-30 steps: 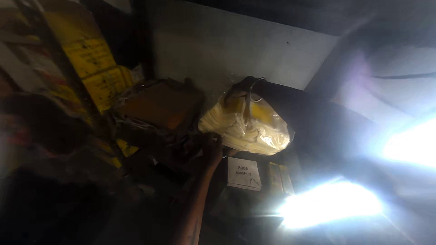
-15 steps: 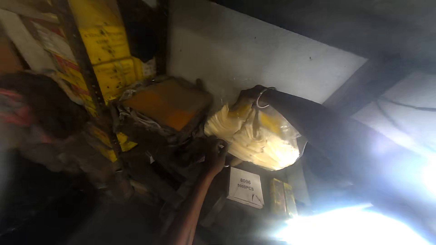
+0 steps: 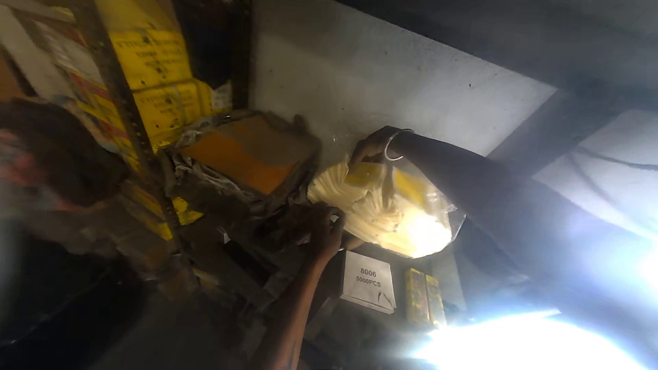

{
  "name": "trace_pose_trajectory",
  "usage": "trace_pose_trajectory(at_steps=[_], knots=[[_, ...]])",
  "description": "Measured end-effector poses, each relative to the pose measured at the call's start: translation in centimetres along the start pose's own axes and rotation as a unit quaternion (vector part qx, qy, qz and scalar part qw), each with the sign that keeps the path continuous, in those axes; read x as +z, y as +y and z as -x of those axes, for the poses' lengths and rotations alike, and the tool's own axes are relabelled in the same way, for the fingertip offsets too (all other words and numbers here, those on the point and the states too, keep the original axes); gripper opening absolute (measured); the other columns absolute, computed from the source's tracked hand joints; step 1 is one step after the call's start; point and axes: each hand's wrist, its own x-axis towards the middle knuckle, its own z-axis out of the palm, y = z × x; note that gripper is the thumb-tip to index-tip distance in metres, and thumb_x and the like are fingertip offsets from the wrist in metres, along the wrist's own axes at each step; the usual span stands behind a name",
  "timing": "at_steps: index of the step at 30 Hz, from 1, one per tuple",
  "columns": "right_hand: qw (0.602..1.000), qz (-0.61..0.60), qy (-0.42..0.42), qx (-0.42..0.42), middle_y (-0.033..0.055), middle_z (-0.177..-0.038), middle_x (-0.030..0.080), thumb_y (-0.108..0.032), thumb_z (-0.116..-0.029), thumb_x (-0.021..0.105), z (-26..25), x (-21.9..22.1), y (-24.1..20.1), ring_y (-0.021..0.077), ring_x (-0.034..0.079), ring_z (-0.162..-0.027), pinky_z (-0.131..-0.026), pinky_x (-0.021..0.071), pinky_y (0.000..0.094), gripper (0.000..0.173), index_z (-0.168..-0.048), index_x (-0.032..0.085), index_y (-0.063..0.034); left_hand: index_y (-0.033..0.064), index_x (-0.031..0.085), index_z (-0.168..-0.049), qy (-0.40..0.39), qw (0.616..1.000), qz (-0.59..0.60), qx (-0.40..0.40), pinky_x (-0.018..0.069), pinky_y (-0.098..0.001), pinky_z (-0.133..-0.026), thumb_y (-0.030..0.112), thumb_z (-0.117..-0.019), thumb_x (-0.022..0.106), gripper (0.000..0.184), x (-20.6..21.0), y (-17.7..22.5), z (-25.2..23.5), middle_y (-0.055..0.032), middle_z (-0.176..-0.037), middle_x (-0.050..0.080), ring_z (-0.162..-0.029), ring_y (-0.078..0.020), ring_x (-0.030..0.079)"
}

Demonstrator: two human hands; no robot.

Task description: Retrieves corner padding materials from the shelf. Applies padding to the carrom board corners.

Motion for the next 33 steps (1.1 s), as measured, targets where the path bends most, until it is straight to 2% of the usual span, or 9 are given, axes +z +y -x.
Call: trace_pose_trajectory(at_steps=[2, 6, 11, 14, 17, 19, 27, 30, 33], knots=[[0.999, -0.027, -0.014, -0.019, 0.0075, -0.104, 0.072, -0.042, -0.0834, 0.081, -0.9, 0.3, 0.6, 0.0172, 0.067, -0.095, -0.088, 0.0543, 0.0409, 0.044, -0.110, 0.073, -0.0082, 0.0092, 0.071, -0.099, 0.002, 1.000, 0.008, -0.006, 0.0516, -0.0426, -0.091, 0.019, -0.1007, 0.065, 0.011, 0.1, -0.1, 0.2, -0.0139, -0.131, 0.055, -0.119, -0.0266, 0.054], [0.979, 0.202, 0.038, 0.004, 0.0168, -0.113, 0.071, -0.058, -0.0862, 0.074, -0.3, 0.9, -1.5, 0.0327, 0.065, -0.110, -0.095, 0.0469, 0.0602, 0.057, -0.109, 0.075, -0.0060, 0.0095, 0.074, -0.096, 0.031, 1.000, 0.000, 0.000, 0.0534, -0.0393, -0.086, 0.018, -0.0962, 0.070, 0.010, 1.5, -0.7, -0.2, -0.0155, -0.128, 0.055, -0.108, -0.0252, 0.058], [0.983, 0.181, 0.025, -0.020, 0.0121, -0.101, 0.071, -0.049, -0.0873, 0.077, 0.2, 1.1, -2.5, 0.0242, 0.065, -0.096, -0.087, 0.0490, 0.0506, 0.047, -0.103, 0.074, -0.0056, 0.0096, 0.074, -0.094, 0.031, 0.999, 0.010, -0.017, 0.0515, -0.0442, -0.095, 0.015, -0.0944, 0.072, 0.006, 1.8, -0.3, -0.9, -0.0193, -0.129, 0.055, -0.118, -0.0306, 0.055], [0.988, 0.105, -0.028, -0.107, 0.0042, -0.092, 0.065, -0.036, -0.0937, 0.073, -1.3, 1.2, -1.3, 0.0117, 0.062, -0.082, -0.076, 0.0520, 0.0345, 0.030, -0.101, 0.065, -0.0076, 0.0110, 0.076, -0.094, 0.049, 0.999, -0.021, 0.003, 0.0511, -0.0441, -0.094, 0.016, -0.0927, 0.073, 0.006, 2.1, -0.2, -0.9, -0.0183, -0.127, 0.055, -0.118, -0.0310, 0.054], [0.983, 0.162, -0.006, -0.085, 0.0108, -0.105, 0.069, -0.046, -0.0906, 0.075, -0.1, 1.2, -1.7, 0.0205, 0.065, -0.098, -0.089, 0.0495, 0.0468, 0.045, -0.109, 0.071, -0.0043, 0.0069, 0.077, -0.093, 0.066, 0.996, -0.065, 0.017, 0.0399, -0.0584, -0.108, 0.019, -0.0912, 0.076, 0.012, 2.8, 0.3, -0.9, -0.0225, -0.128, 0.057, -0.127, -0.0397, 0.049], [0.985, 0.169, 0.019, -0.031, 0.0121, -0.107, 0.071, -0.053, -0.0833, 0.079, 1.4, 1.3, -2.5, 0.0233, 0.066, -0.102, -0.092, 0.0483, 0.0498, 0.054, -0.106, 0.074, -0.0049, 0.0060, 0.078, -0.095, 0.080, 0.991, -0.099, 0.028, 0.0395, -0.0626, -0.107, 0.019, -0.0899, 0.077, 0.014, 3.2, 0.6, -0.9, -0.0255, -0.129, 0.058, -0.126, -0.0439, 0.051], [0.980, 0.195, 0.032, -0.026, 0.0175, -0.120, 0.067, -0.055, -0.0900, 0.072, 4.3, 1.5, -2.4, 0.0296, 0.062, -0.115, -0.100, 0.0455, 0.0534, 0.061, -0.119, 0.069, -0.0014, 0.0050, 0.077, -0.103, 0.037, 0.989, -0.141, -0.039, 0.0381, -0.0620, -0.108, 0.018, -0.0947, 0.072, 0.016, 2.8, 2.9, -1.2, -0.0271, -0.137, 0.053, -0.130, -0.0461, 0.047], [0.969, 0.238, 0.057, 0.013, 0.0205, -0.118, 0.069, -0.069, -0.0804, 0.075, 4.5, 0.7, -2.6, 0.0364, 0.063, -0.117, -0.098, 0.0447, 0.0625, 0.073, -0.117, 0.073, -0.0055, 0.0069, 0.077, -0.105, 0.023, 0.986, -0.153, -0.053, 0.0399, -0.0592, -0.108, 0.020, -0.0957, 0.071, 0.017, 2.8, 3.0, -1.5, -0.0250, -0.138, 0.052, -0.132, -0.0435, 0.046], [0.975, 0.212, 0.071, -0.011, 0.0158, -0.115, 0.071, -0.066, -0.0767, 0.078, 4.0, 0.0, -1.8, 0.0328, 0.064, -0.116, -0.098, 0.0452, 0.0611, 0.065, -0.110, 0.077, -0.0101, 0.0073, 0.076, -0.112, 0.003, 0.980, -0.182, -0.080, 0.0407, -0.0604, -0.108, 0.021, -0.0972, 0.069, 0.021, 2.7, 3.4, -1.6, -0.0253, -0.142, 0.051, -0.134, -0.0439, 0.046]])
